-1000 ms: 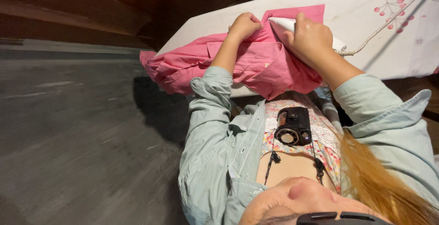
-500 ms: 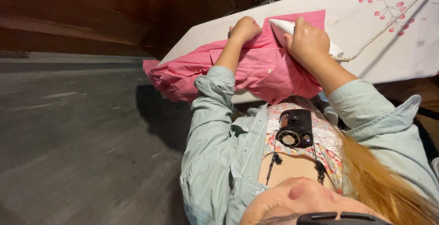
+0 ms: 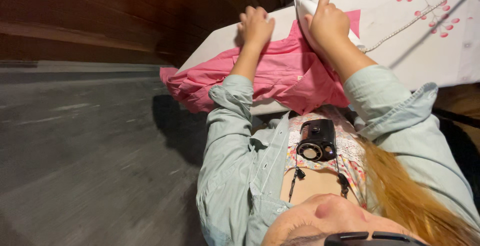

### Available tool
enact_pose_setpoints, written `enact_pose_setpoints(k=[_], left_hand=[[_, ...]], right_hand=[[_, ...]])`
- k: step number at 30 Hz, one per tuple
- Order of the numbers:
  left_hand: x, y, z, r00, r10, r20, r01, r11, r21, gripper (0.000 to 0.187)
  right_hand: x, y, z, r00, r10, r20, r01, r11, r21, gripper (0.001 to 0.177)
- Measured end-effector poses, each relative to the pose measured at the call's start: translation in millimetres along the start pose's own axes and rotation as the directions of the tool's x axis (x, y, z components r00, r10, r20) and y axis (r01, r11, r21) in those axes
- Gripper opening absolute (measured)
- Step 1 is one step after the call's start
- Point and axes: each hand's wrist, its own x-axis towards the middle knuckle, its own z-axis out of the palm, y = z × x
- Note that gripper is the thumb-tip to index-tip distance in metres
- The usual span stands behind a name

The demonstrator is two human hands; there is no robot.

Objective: The person irons a pink garment on an ironing board. They repeatedly smooth the fabric, reposition the garment, and use a white iron to press different sections until the garment appears wrinkle-free.

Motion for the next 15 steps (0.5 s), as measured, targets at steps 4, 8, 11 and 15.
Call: enact_pose_setpoints(k=[4,8,11,15], left_hand=[[1,-32,-18,0.987,-0.057,0.147,0.051,0.998,0.044,0.080],[-12,-33,-36,0.974,-0.045,0.221,0.020,0.993,0.117,0.079],[-18,-27,-39,0.976,-0.043,0.214,0.018,0.993,0.116,0.078],[-18,-25,-46,0.973,-0.046,0.228,0.021,0.994,0.112,0.078]], right_hand=[[26,4,14,0.998,0.060,-0.002,-0.060,0.998,-0.008,0.060],[42,5,19,0.997,0.069,-0.028,-0.071,0.996,-0.061,0.064],[43,20,22,0.995,0.050,-0.082,-0.063,0.985,-0.161,0.069],[51,53,20,0.983,0.017,-0.181,-0.070,0.954,-0.292,0.061]])
